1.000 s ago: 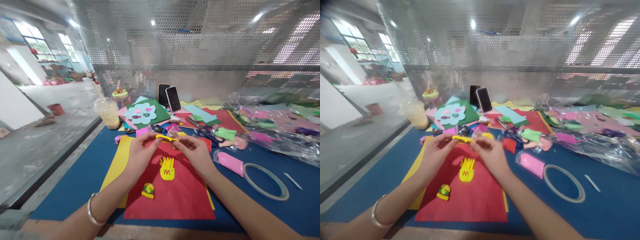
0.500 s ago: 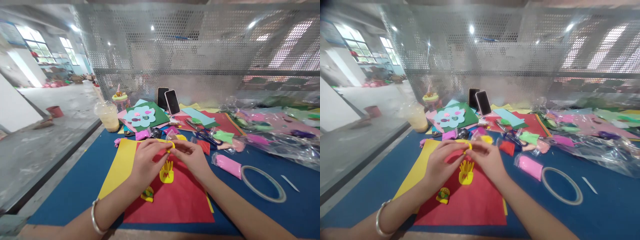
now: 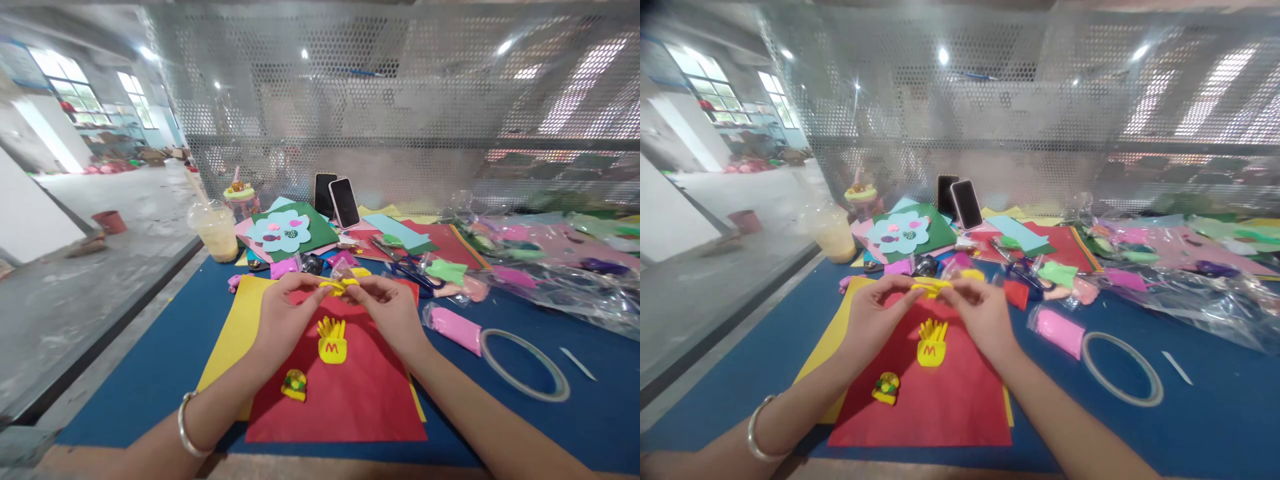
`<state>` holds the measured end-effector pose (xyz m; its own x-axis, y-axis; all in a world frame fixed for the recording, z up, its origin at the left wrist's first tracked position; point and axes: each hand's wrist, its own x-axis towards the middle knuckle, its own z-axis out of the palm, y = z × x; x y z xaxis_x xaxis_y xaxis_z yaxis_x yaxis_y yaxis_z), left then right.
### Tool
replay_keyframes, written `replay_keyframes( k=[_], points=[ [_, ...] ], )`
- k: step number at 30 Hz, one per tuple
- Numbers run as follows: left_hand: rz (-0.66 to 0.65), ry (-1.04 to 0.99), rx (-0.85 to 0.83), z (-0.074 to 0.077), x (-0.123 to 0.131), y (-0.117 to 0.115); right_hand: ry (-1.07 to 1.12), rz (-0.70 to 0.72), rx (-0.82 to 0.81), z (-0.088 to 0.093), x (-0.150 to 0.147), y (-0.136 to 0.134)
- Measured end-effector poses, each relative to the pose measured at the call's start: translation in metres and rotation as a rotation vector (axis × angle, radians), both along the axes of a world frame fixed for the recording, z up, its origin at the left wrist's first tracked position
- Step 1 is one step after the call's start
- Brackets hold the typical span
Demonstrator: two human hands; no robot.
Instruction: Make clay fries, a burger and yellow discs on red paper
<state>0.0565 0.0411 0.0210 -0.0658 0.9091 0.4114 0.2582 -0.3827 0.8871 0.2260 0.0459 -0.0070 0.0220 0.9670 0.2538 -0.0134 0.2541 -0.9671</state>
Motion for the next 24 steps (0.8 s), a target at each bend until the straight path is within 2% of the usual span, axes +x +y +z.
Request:
replay_keyframes(
  k=[4, 9, 16, 20, 24],
  points=[
    [-0.052, -0.091, -0.062, -0.001, -0.004, 0.004, 0.086, -0.011, -0.071, -0.006, 0.002, 0.008],
    [-0.147, 0.046, 0.047, -0.001, -0.003, -0.001, 0.087, 0.031, -0.096, -0.009, 0.001, 0.007],
    [-0.073, 0.187, 0.189, -0.002, -0.001, -0.004, 0.083, 0.175, -0.064, 0.0, -0.007, -0.008],
    [-0.065, 0.249, 0.243, -0.004, 0.0, -0.004, 0.042, 0.106, -0.084, 0.0, -0.008, -0.008],
    [-0.166, 0.327, 0.227, -0.005, 0.0, -0.002, -0.024, 0.063, -0.057, -0.003, -0.006, -0.005]
  ],
)
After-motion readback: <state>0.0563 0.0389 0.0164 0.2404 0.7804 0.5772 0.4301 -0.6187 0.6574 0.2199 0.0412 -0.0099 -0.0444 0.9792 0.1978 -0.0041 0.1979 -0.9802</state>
